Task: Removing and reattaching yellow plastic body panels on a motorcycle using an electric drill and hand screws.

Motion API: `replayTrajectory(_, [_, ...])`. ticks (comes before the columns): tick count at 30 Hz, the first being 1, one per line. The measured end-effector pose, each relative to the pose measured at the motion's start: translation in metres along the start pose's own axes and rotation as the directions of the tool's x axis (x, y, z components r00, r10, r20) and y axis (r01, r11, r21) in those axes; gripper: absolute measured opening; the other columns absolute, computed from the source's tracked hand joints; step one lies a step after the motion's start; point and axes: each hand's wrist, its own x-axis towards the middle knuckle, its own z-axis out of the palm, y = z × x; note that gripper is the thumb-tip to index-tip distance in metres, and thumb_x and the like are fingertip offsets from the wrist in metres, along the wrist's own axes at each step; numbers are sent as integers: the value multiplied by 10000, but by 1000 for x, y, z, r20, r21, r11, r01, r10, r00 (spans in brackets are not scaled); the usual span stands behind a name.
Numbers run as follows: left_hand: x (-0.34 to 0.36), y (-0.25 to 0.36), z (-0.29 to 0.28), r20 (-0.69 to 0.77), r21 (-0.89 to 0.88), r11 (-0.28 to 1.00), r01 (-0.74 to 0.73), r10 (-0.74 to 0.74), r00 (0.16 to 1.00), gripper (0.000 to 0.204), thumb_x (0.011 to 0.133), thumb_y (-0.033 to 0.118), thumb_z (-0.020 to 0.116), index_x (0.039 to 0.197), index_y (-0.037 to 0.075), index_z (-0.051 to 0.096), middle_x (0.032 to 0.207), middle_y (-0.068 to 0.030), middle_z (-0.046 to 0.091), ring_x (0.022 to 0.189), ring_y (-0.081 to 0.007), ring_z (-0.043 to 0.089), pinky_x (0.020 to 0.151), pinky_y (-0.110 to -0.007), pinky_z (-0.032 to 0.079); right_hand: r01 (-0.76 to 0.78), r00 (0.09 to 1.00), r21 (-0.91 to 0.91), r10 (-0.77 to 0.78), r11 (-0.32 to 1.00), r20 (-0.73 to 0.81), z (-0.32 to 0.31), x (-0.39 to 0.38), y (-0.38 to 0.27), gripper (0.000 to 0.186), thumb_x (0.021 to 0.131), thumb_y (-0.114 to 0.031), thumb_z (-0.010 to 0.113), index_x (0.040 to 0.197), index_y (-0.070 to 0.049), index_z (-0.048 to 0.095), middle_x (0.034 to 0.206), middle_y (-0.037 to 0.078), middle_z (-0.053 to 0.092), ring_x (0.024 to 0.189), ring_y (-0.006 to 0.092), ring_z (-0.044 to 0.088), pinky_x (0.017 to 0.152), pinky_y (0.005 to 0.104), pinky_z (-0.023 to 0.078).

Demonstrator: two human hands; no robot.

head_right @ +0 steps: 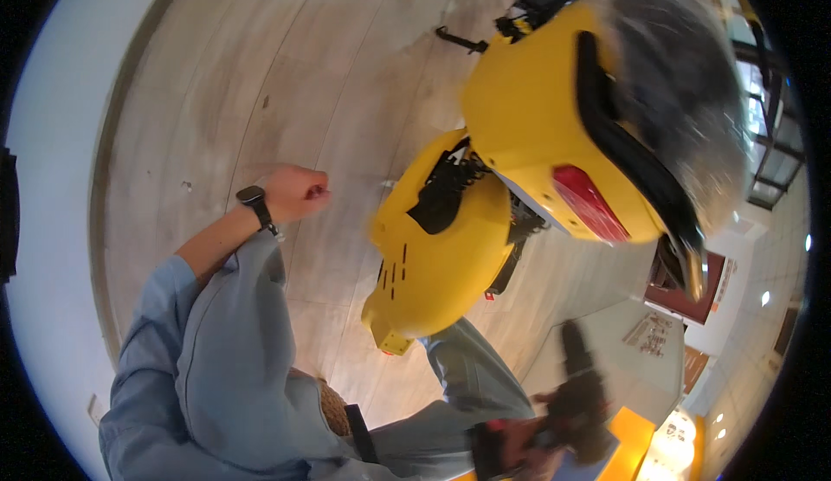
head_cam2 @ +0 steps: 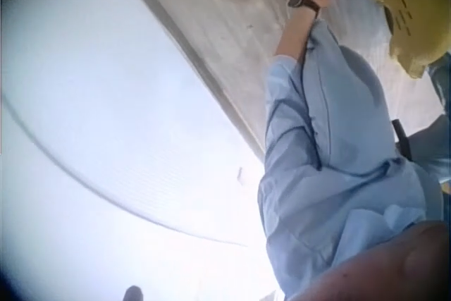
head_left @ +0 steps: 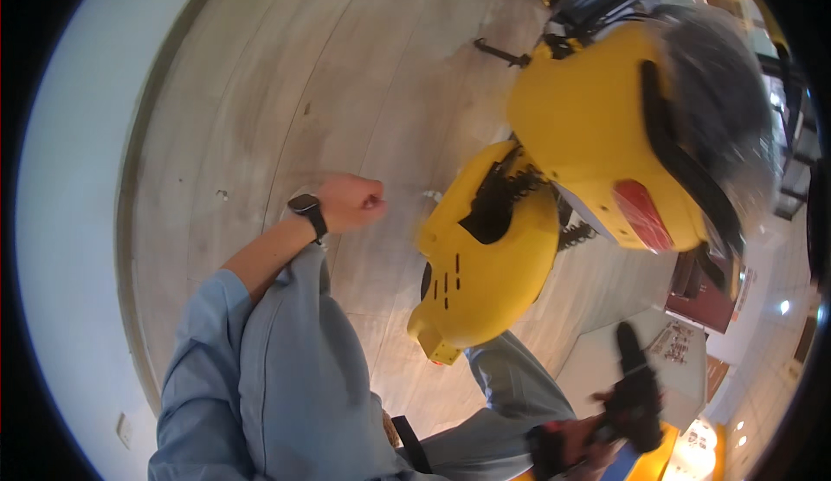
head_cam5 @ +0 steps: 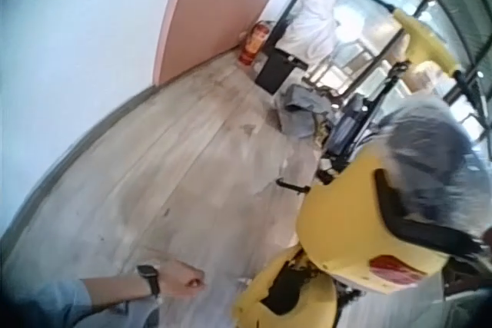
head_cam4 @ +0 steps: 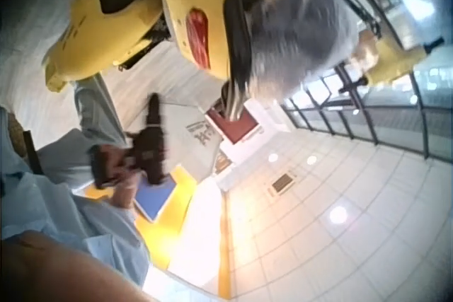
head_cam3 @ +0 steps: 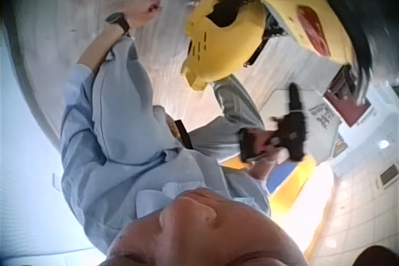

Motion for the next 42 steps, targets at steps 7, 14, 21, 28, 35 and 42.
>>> replayTrajectory(7, [13,-37,36,513,-212,880,424,-269,815,359,914,358,597,826,16,664,718,-122,697,569,-241,669,570,-354,530,107,805,-731,373,673,462,81,87,-1,846,706,-268,805,1394,13,402,1039,213,687,970,392,694,818,413,558])
replayTrajectory(14, [-26,-11,-18,934,-292,188,938,-154,322,905,930,775,307,1063,-46,663,906,-157,703,777,-232,701,732,-352,567,-44,911,-863,375,503,173,178,143,100,841,746,-363,793,1395,-54,357,820,196,700,728,403,704,671,474,568])
replayTrajectory(21, [-77,-33,-49,435,-835,314,451,-125,892,719,789,366,837,1343,11,546,1217,-93,649,1130,-219,622,995,-325,467,-74,995,-745,94,663,-15,276,219,146,959,726,-305,797,1474,-30,264,781,179,693,702,381,689,681,487,511])
replayTrajectory(28, [-44,-20,-28,262,-939,115,323,-368,892,700,797,131,804,1416,50,488,1312,-117,598,1157,-230,608,1022,-381,486,-22,1000,-598,27,801,-1,322,244,125,1112,773,-201,740,1554,28,-17,1201,107,585,997,323,583,967,453,305])
replayTrajectory(35, [-28,-51,-30,485,-869,-134,475,-418,768,533,847,57,634,1362,-14,518,833,-60,648,725,-149,620,707,-284,536,302,923,-813,60,498,380,247,200,77,981,768,-222,750,1512,40,168,1300,175,524,1265,360,472,1027,486,277])
replayTrajectory(42, [-15,-60,-4,797,-603,-309,735,-265,543,289,830,78,606,1108,6,640,577,25,472,436,-65,401,457,-235,371,329,923,-918,-281,222,263,73,139,20,560,817,-243,676,1259,0,432,1201,191,525,1131,337,521,960,465,398])
